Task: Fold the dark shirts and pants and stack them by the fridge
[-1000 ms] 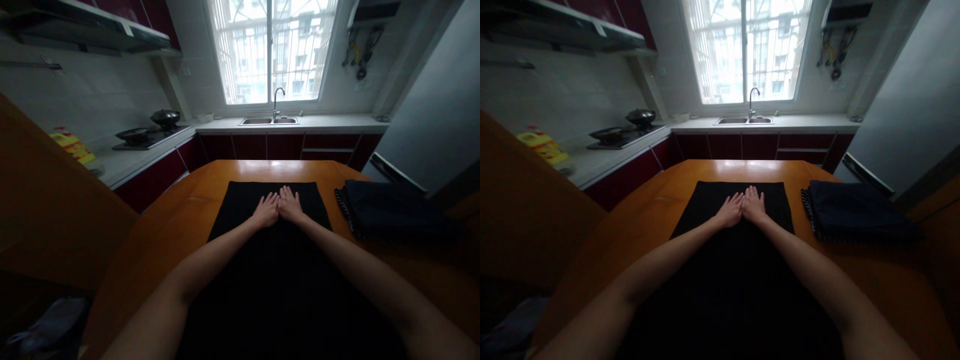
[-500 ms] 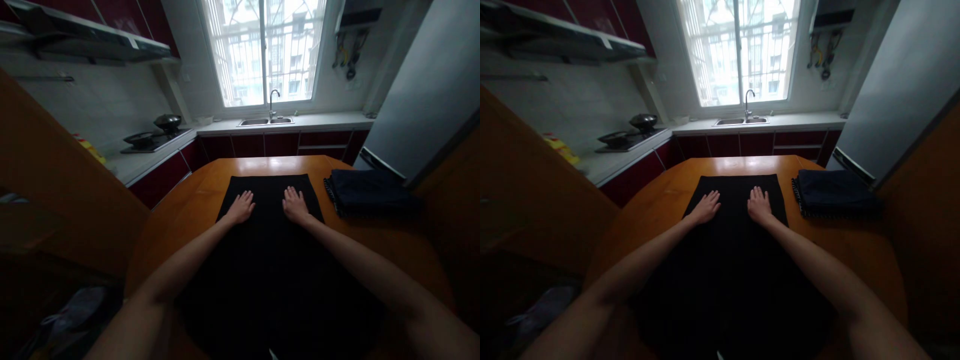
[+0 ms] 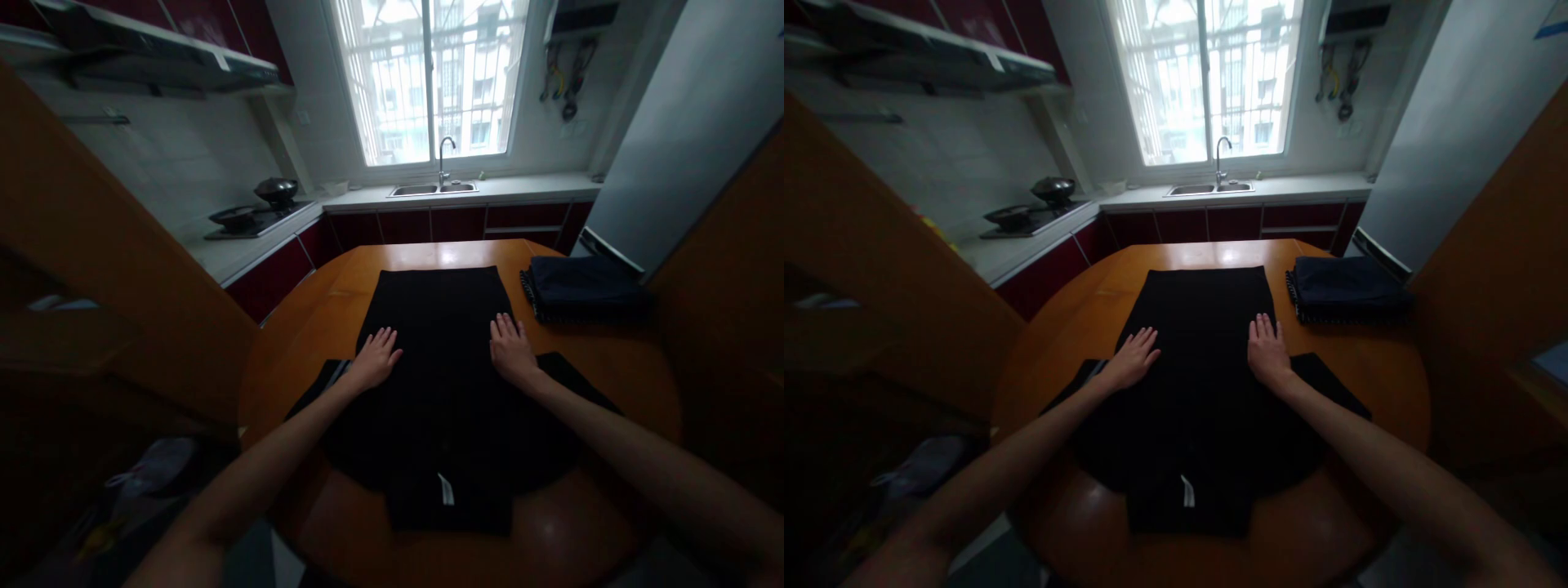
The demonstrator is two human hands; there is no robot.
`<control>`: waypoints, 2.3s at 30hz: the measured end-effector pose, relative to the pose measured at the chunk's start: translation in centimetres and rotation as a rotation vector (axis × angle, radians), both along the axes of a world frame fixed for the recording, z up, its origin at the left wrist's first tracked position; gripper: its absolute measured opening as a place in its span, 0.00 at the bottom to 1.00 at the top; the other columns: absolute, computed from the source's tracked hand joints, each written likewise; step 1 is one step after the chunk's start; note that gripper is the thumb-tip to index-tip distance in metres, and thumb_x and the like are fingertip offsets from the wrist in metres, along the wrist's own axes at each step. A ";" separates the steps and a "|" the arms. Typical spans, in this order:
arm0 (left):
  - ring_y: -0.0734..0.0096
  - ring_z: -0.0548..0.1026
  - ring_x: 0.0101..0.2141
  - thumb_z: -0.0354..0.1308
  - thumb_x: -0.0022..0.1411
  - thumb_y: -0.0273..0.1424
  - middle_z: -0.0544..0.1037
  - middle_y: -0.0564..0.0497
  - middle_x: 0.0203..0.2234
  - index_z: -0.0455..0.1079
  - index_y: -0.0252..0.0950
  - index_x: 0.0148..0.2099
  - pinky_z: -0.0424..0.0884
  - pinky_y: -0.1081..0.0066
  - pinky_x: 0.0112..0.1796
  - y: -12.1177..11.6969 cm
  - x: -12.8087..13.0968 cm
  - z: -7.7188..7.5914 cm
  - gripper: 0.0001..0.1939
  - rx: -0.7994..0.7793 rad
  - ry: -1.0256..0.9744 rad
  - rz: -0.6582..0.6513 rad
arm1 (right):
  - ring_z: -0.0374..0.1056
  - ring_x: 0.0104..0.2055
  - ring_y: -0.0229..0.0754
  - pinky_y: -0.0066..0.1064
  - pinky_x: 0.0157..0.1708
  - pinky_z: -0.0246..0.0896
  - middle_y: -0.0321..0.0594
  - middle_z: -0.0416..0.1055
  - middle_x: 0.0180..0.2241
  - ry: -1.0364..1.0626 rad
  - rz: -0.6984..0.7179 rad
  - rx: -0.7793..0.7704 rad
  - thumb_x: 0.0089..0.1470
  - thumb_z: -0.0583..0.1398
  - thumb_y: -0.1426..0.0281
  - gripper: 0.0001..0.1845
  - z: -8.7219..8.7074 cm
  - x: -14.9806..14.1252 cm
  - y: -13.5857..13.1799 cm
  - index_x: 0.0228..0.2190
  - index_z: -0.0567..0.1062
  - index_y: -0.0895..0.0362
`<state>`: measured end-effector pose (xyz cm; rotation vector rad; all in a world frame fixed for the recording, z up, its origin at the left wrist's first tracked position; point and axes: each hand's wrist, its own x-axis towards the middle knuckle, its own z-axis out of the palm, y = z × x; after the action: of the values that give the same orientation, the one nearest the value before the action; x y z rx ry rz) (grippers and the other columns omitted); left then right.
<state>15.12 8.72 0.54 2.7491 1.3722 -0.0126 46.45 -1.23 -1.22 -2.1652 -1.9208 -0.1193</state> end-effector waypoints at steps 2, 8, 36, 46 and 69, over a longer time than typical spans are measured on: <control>0.59 0.44 0.70 0.37 0.75 0.43 0.49 0.43 0.71 0.47 0.35 0.73 0.43 0.55 0.66 -3.1 1.2 0.1 0.31 -0.009 -0.049 -0.151 | 0.38 0.73 0.52 0.52 0.68 0.32 0.55 0.48 0.70 0.013 0.091 0.022 0.64 0.43 0.71 0.31 0.3 -2.3 -2.1 0.64 0.60 0.69; 0.63 0.44 0.70 0.38 0.76 0.43 0.47 0.46 0.71 0.42 0.39 0.74 0.45 0.54 0.67 -10.6 3.1 -1.1 0.30 -0.087 -0.156 -0.387 | 0.43 0.72 0.47 0.49 0.68 0.41 0.47 0.50 0.70 0.158 0.396 -0.069 0.66 0.45 0.66 0.30 -1.4 -7.5 -8.0 0.66 0.58 0.60; 0.61 0.47 0.70 0.46 0.75 0.40 0.50 0.52 0.71 0.45 0.49 0.74 0.43 0.50 0.68 -18.7 -4.5 2.9 0.29 -0.486 -0.271 -0.453 | 0.43 0.71 0.48 0.55 0.67 0.50 0.37 0.43 0.71 0.309 0.559 -0.083 0.65 0.53 0.62 0.39 0.3 -6.4 -17.6 0.70 0.39 0.42; 0.64 0.55 0.68 0.44 0.74 0.35 0.58 0.46 0.68 0.58 0.39 0.69 0.50 0.55 0.66 -7.5 0.5 3.6 0.24 -0.205 -0.489 -0.196 | 0.43 0.72 0.47 0.49 0.68 0.43 0.50 0.49 0.70 0.285 0.452 0.004 0.66 0.45 0.69 0.30 4.1 -9.1 -3.1 0.66 0.59 0.61; 0.62 0.71 0.58 0.53 0.70 0.35 0.74 0.44 0.58 0.71 0.37 0.60 0.64 0.62 0.60 -5.5 -2.2 2.2 0.19 -0.213 -0.585 0.065 | 0.39 0.73 0.50 0.51 0.68 0.35 0.49 0.48 0.70 0.157 0.351 -0.155 0.66 0.47 0.58 0.32 -2.0 -10.1 -1.8 0.66 0.61 0.58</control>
<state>12.94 3.23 2.73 2.2647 1.2031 0.5645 36.38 -3.04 -3.20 -1.8217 -2.2401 0.2620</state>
